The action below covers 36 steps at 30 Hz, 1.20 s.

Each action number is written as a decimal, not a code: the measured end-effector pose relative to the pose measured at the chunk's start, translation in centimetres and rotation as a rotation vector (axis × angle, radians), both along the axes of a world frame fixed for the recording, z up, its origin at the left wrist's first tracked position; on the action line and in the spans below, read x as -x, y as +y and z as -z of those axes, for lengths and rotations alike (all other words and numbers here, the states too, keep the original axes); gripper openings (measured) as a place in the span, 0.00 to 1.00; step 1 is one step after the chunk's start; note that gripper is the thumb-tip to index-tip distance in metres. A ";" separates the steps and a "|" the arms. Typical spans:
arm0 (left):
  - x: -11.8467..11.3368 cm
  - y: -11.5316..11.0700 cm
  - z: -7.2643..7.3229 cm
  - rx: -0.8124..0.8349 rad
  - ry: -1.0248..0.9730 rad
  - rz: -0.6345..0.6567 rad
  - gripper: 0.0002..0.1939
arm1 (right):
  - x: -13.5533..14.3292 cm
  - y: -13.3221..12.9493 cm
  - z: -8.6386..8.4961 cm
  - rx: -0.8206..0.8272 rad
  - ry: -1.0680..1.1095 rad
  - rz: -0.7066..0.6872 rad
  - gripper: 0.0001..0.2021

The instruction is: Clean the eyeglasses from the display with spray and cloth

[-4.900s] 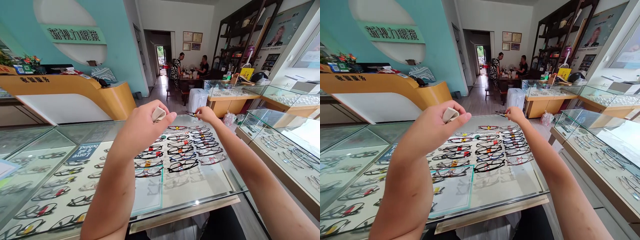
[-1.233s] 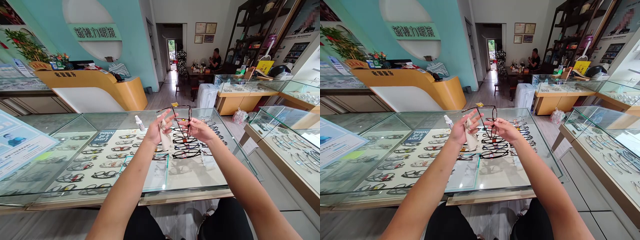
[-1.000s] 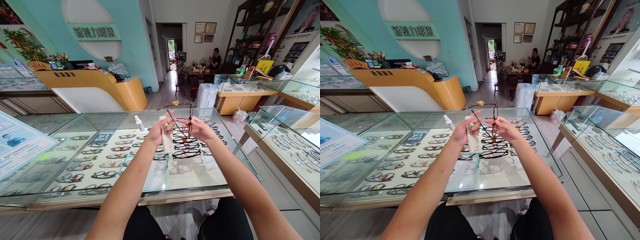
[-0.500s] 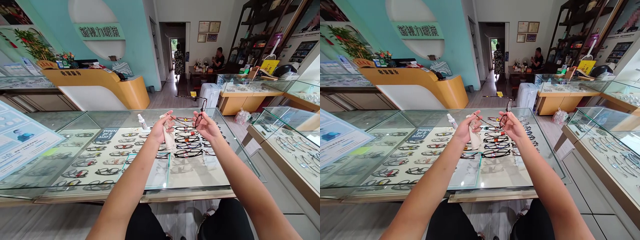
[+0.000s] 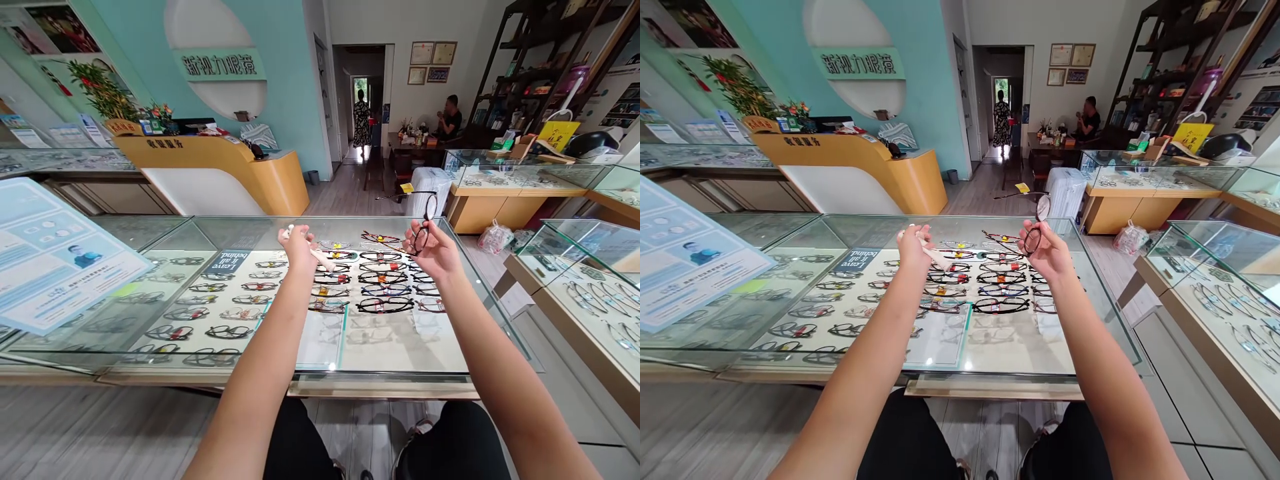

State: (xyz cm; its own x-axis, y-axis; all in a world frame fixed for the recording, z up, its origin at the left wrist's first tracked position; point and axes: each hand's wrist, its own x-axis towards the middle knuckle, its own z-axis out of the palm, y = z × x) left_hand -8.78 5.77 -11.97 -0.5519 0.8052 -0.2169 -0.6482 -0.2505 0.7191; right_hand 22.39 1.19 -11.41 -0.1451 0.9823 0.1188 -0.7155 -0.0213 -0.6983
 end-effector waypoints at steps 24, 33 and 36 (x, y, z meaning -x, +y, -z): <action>2.1 1.2 0.5 0.013 0.018 0.091 0.15 | -0.8 -0.8 -0.5 -0.167 0.081 -0.105 0.15; -2.5 -1.3 -0.7 -0.160 0.271 0.352 0.25 | -0.7 -1.0 -1.1 -0.153 0.185 -0.180 0.15; -3.4 -2.4 -1.1 -0.212 0.350 0.438 0.33 | -0.6 -1.0 -1.1 -0.157 0.185 -0.198 0.15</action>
State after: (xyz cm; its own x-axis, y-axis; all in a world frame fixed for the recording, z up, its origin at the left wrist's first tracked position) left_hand -5.34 3.38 -10.92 -0.1689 0.9797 0.1080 -0.4570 -0.1750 0.8721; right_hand 23.02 0.20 -10.30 -0.2931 0.9047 0.3091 -0.8237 -0.0748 -0.5621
